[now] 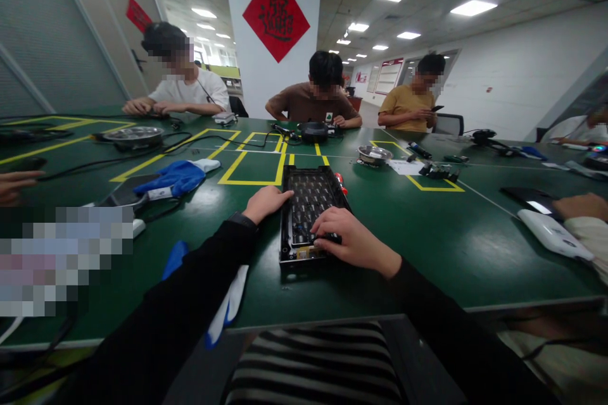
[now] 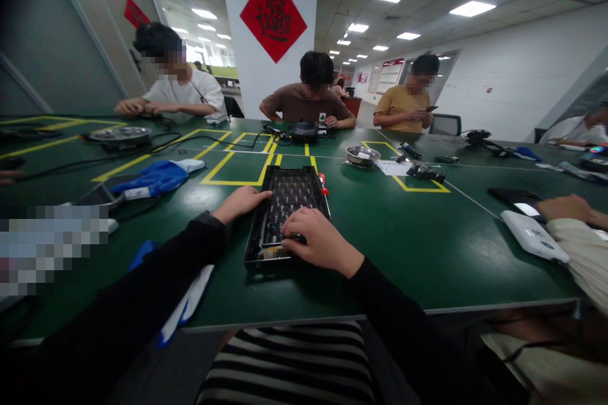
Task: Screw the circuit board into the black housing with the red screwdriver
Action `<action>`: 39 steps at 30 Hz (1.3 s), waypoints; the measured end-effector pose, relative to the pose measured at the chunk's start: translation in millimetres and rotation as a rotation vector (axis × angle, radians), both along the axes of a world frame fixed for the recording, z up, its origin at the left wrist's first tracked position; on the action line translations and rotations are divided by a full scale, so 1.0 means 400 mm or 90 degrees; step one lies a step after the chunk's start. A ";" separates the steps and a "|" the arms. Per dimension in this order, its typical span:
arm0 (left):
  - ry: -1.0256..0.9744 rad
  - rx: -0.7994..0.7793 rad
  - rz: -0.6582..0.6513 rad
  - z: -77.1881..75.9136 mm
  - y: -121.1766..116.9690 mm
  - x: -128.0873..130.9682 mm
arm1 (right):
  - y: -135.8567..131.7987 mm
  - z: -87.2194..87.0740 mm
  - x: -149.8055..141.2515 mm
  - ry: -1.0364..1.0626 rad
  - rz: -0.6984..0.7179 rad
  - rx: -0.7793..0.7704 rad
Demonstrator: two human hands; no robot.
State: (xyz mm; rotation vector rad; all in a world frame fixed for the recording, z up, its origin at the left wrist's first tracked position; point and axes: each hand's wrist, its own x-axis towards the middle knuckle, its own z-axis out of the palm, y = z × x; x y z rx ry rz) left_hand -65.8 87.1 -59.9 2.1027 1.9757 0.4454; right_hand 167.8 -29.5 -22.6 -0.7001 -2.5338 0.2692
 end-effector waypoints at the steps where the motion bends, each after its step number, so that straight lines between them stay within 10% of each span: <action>1: -0.001 0.001 0.000 0.000 0.000 0.001 | -0.001 -0.001 0.001 0.001 0.004 0.001; 39: 0.001 0.001 0.005 -0.009 0.011 -0.005 | -0.001 -0.004 0.002 0.006 0.019 -0.024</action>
